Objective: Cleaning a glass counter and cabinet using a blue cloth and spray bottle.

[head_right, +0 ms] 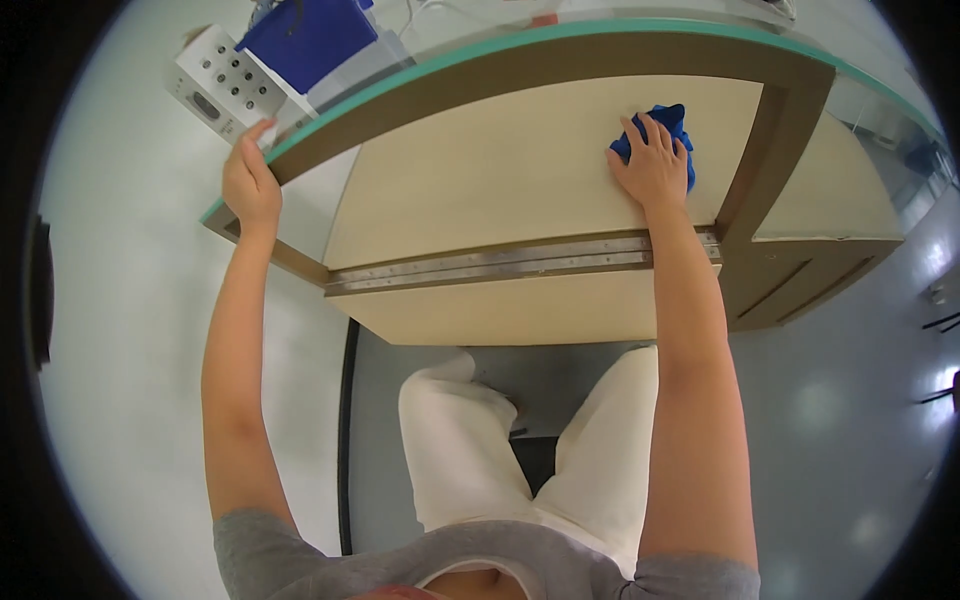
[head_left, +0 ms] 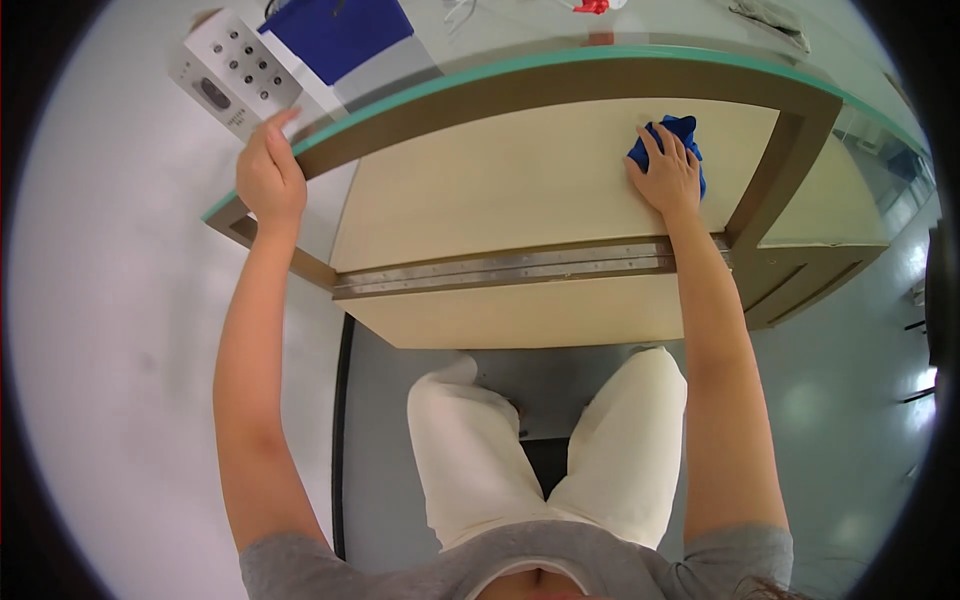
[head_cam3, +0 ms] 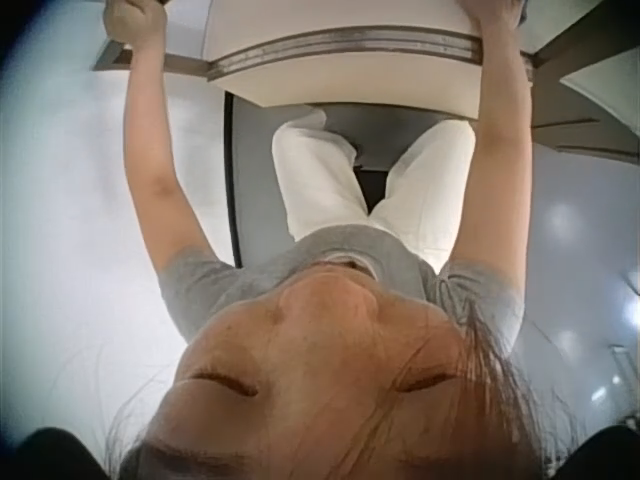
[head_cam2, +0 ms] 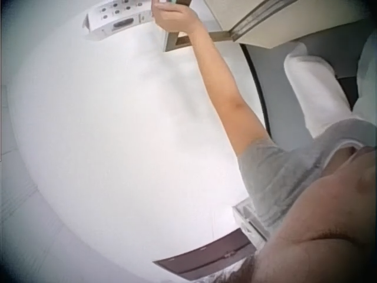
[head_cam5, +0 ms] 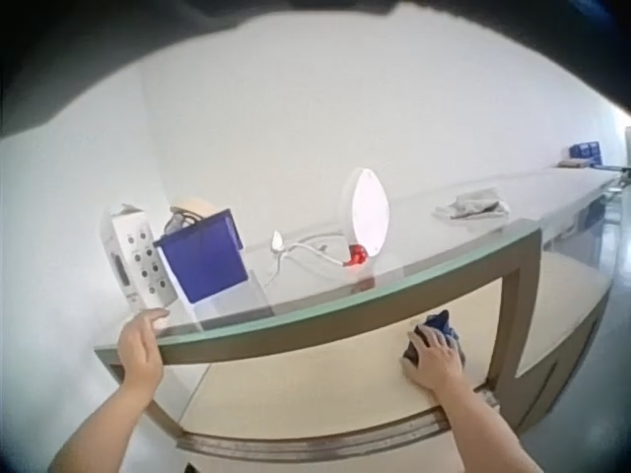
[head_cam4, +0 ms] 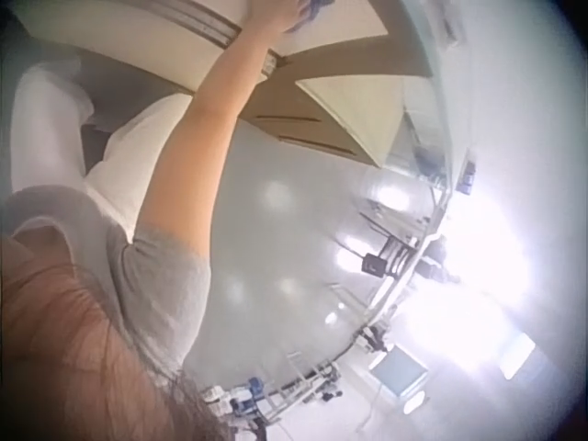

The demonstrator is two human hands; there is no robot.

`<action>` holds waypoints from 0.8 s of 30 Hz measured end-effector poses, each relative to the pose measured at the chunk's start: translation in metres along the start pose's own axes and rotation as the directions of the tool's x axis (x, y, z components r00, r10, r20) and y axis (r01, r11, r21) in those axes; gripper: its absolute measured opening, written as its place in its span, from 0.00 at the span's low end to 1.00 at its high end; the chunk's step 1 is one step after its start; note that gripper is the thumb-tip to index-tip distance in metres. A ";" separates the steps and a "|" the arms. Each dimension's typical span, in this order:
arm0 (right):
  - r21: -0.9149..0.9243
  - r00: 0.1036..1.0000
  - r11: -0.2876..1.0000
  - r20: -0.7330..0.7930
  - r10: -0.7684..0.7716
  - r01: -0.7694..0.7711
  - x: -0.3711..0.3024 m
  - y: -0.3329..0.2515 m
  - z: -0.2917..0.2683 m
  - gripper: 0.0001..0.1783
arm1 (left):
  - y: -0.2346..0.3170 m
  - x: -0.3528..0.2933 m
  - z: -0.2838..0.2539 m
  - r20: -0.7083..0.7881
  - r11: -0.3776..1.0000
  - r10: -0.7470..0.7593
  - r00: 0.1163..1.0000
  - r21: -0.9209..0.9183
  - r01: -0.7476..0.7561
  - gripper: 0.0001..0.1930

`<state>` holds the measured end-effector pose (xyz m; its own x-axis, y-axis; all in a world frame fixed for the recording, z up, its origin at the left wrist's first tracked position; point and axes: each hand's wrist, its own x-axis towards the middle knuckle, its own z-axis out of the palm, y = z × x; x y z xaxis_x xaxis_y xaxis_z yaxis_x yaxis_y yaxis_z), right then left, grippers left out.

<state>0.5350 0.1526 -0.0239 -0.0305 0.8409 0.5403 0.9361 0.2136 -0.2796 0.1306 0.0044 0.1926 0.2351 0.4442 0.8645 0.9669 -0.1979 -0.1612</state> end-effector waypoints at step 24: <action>0.495 0.744 0.698 0.143 -0.652 0.517 -0.059 -0.268 0.084 0.19 | -0.002 -0.008 0.015 -0.106 0.996 0.015 0.994 0.089 -0.005 0.23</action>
<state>0.2571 0.0872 -0.0475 -0.6832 0.5578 0.4712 0.4643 0.8299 -0.3093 0.1285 0.0146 0.1791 0.2373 0.3459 0.9077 0.9706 -0.1220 -0.2073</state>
